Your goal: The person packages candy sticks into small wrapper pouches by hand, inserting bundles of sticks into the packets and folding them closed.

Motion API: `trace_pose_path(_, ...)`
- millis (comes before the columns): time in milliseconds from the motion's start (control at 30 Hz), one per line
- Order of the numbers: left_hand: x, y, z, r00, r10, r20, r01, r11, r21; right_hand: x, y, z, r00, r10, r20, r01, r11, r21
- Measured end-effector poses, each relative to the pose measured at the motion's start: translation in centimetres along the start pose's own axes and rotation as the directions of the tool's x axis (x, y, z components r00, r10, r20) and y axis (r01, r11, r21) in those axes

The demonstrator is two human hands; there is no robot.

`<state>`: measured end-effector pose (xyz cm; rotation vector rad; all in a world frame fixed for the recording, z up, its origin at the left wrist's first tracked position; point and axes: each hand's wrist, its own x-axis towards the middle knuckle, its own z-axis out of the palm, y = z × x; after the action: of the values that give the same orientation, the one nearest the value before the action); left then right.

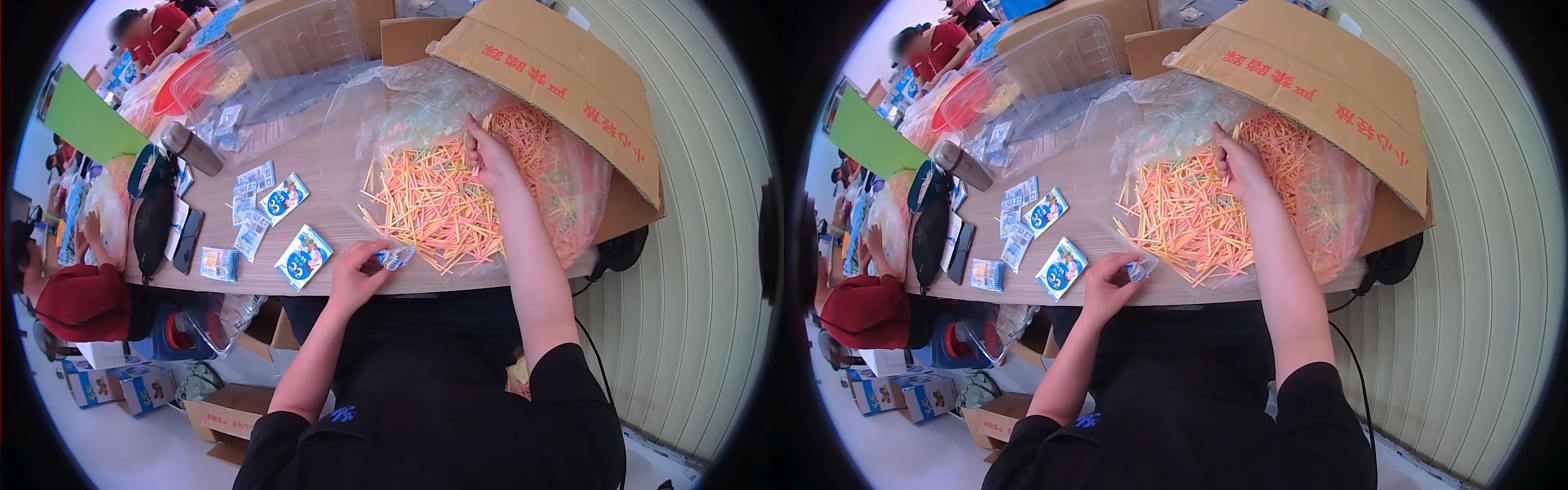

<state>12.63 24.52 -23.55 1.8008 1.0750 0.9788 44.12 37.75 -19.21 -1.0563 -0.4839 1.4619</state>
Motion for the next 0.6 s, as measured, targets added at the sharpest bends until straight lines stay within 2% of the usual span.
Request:
trace_pose_path(33,0.1,0.0,0.0,1.000,0.004,0.001,-0.004,1.000,0.004,-0.2,0.0,0.1,1.000,0.000,-0.001,0.000,1.000,0.001)
trace_pose_path(67,0.2,0.1,0.0,1.000,0.005,0.003,-0.005,1.000,0.004,-0.4,0.0,0.4,0.993,-0.107,-0.040,0.094,0.966,-0.239)
trace_pose_path(100,0.2,0.1,0.0,1.000,0.003,0.005,-0.003,1.000,0.004,-0.6,0.0,0.8,0.975,-0.217,-0.053,0.168,0.868,-0.468)
trace_pose_path(133,0.2,0.2,0.0,1.000,-0.001,0.007,0.001,1.000,0.004,-0.8,0.1,0.9,0.946,-0.323,-0.037,0.216,0.711,-0.669)
trace_pose_path(167,0.1,0.2,0.0,1.000,-0.006,0.009,0.006,1.000,0.004,-0.7,0.3,0.8,0.946,-0.320,-0.039,0.214,0.713,-0.668)
trace_pose_path(233,0.1,0.1,0.0,1.000,-0.011,0.014,0.011,1.000,0.001,-0.4,0.1,0.7,0.806,-0.566,0.173,0.372,0.257,-0.892)
trace_pose_path(267,0.1,0.1,0.0,1.000,-0.013,0.018,0.013,1.000,-0.002,-0.3,0.1,0.7,0.712,-0.629,0.312,0.395,-0.009,-0.919)
trace_pose_path(300,0.1,0.1,-0.1,1.000,-0.015,0.021,0.015,1.000,-0.004,-0.3,0.1,0.7,0.712,-0.628,0.314,0.396,-0.010,-0.918)
trace_pose_path(400,0.2,0.1,-0.1,0.999,-0.024,0.022,0.024,0.999,-0.023,-1.0,-0.5,1.1,0.795,-0.569,0.208,0.407,0.248,-0.879)
trace_pose_path(433,0.1,0.1,-0.1,0.999,-0.028,0.023,0.028,0.999,-0.031,-1.2,-0.5,1.3,0.797,-0.567,0.210,0.408,0.248,-0.879)
trace_pose_path(500,0.1,0.3,-0.3,0.998,-0.059,0.035,0.061,0.997,-0.047,-1.5,-0.6,1.7,0.918,-0.393,0.056,0.316,0.638,-0.702)
trace_pose_path(533,0.1,0.3,-0.3,0.995,-0.088,0.049,0.091,0.994,-0.063,-1.9,-0.7,1.9,0.961,-0.277,0.007,0.232,0.791,-0.567)
trace_pose_path(567,0.1,0.4,-0.4,0.991,-0.118,0.064,0.122,0.989,-0.079,-2.2,-0.7,2.2,0.961,-0.275,0.008,0.231,0.791,-0.567)
trace_pose_path(600,0.2,0.6,-0.3,0.991,-0.118,0.064,0.123,0.989,-0.079,-2.7,-0.8,2.8,0.984,-0.176,0.010,0.168,0.920,-0.354)
